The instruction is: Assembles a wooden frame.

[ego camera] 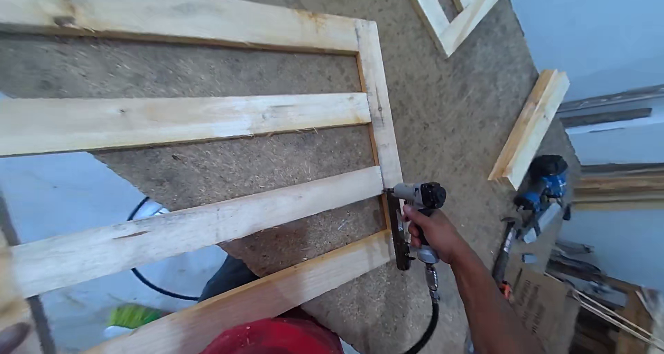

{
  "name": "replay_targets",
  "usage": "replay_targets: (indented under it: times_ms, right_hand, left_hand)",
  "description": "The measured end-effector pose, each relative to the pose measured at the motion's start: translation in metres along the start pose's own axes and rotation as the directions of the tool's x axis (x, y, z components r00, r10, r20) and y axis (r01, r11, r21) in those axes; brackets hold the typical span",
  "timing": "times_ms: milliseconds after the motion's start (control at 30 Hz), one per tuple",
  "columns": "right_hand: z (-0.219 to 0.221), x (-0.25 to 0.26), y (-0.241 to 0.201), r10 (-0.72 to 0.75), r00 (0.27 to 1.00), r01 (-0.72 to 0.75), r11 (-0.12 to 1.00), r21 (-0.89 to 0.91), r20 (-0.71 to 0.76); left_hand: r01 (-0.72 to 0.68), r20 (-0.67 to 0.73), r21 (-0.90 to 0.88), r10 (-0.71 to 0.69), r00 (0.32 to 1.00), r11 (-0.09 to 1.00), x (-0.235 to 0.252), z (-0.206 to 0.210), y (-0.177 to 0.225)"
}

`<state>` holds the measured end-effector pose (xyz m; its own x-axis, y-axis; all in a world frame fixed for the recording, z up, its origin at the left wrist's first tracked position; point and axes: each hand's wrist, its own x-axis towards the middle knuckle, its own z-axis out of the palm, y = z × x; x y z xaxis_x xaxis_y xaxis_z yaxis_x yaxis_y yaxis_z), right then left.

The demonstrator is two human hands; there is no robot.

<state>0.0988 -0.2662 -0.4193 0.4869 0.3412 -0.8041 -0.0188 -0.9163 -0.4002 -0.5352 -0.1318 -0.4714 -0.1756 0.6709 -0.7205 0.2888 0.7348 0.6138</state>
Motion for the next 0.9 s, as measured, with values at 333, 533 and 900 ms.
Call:
replay_targets:
  times_ms: [333, 533, 900]
  right_hand:
    - [0.013, -0.117, -0.045, -0.32, 0.92, 0.275, 0.939, 0.208, 0.226]
    - [0.116, -0.153, -0.135, -0.354, 0.847, 0.341, 0.934, 0.105, 0.396]
    - [0.291, -0.065, -0.218, -0.149, 0.891, 0.249, 0.95, -0.188, 0.428]
  left_hand:
    - [-0.001, 0.219, 0.018, -0.003, 0.976, 1.0, -0.043, 0.074, -0.04]
    - [0.013, 0.446, 0.016, -0.019, 0.895, 1.0, -0.073, 0.201, -0.086]
    - [0.07, 0.67, 0.03, -0.072, 0.739, 0.997, -0.037, 0.194, -0.078]
